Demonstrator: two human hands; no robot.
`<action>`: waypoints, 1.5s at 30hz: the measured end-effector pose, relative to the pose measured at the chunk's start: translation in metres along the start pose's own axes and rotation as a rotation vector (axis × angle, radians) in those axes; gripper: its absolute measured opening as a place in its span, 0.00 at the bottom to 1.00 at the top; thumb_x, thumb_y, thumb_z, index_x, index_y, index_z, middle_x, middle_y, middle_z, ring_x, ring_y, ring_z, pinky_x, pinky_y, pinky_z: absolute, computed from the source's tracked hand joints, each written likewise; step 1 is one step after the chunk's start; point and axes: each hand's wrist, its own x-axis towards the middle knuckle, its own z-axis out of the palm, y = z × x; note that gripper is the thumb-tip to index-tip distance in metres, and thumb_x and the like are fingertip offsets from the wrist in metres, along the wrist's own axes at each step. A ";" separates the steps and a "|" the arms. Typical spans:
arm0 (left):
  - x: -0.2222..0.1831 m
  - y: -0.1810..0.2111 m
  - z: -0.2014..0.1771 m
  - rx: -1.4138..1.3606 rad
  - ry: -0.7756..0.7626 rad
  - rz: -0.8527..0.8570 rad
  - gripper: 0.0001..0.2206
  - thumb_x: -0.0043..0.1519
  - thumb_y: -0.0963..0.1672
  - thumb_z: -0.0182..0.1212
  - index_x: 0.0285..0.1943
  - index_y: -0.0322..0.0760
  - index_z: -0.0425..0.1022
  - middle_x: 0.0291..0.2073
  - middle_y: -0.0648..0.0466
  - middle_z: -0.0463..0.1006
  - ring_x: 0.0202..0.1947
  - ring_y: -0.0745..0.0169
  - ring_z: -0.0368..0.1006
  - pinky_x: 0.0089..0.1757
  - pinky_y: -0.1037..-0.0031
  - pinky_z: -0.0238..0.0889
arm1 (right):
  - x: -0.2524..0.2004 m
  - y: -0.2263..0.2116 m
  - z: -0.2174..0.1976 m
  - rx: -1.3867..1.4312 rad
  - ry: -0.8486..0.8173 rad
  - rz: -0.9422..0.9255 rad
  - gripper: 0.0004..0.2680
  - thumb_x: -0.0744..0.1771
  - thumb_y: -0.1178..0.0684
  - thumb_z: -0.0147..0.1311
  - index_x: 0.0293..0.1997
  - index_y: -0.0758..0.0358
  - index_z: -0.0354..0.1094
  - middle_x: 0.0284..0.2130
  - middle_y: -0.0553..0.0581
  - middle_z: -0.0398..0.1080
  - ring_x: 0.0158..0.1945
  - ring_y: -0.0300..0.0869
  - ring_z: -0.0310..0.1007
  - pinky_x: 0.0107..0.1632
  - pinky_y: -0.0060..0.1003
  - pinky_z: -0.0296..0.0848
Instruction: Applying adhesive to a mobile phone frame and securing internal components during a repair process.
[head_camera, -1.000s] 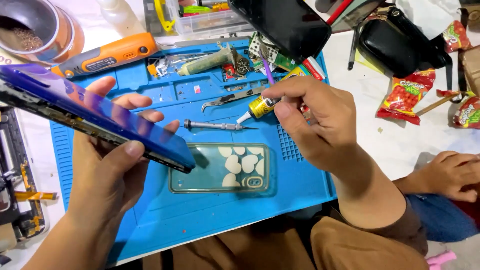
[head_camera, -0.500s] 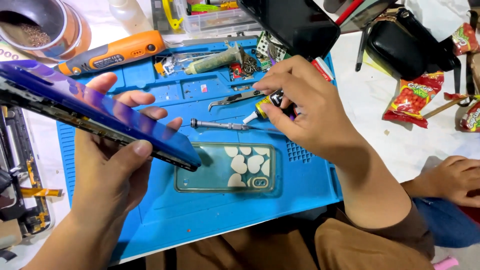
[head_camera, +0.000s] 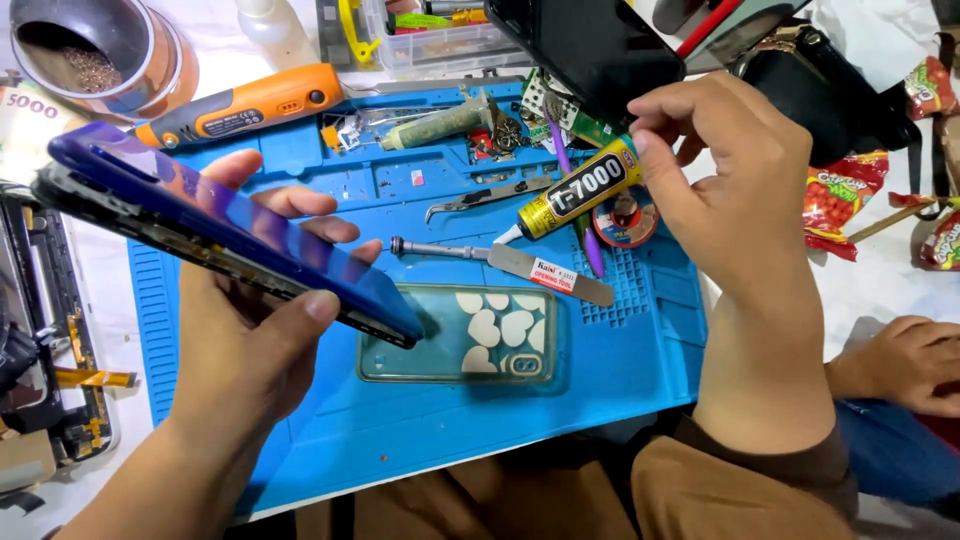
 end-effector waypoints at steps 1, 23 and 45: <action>-0.001 -0.001 0.000 0.021 -0.012 0.013 0.30 0.43 0.40 0.55 0.54 0.39 0.44 0.41 0.50 0.60 0.40 0.62 0.62 0.47 0.62 0.63 | 0.000 0.001 0.001 0.020 -0.012 0.008 0.02 0.64 0.67 0.43 0.35 0.76 0.62 0.26 0.63 0.62 0.31 0.45 0.60 0.32 0.33 0.61; 0.004 -0.006 -0.020 0.080 0.125 0.290 0.27 0.50 0.38 0.56 0.55 0.47 0.47 0.44 0.48 0.60 0.44 0.58 0.62 0.50 0.67 0.63 | -0.005 -0.012 0.063 -0.371 -0.243 -0.185 0.06 0.59 0.55 0.51 0.35 0.60 0.63 0.29 0.51 0.67 0.35 0.45 0.63 0.41 0.39 0.58; 0.007 -0.005 -0.025 0.208 0.178 0.444 0.27 0.53 0.38 0.55 0.55 0.48 0.44 0.43 0.49 0.59 0.44 0.59 0.61 0.51 0.68 0.62 | 0.015 -0.030 0.063 -0.245 -0.264 -0.169 0.05 0.60 0.57 0.47 0.36 0.64 0.63 0.31 0.56 0.63 0.35 0.46 0.59 0.36 0.39 0.59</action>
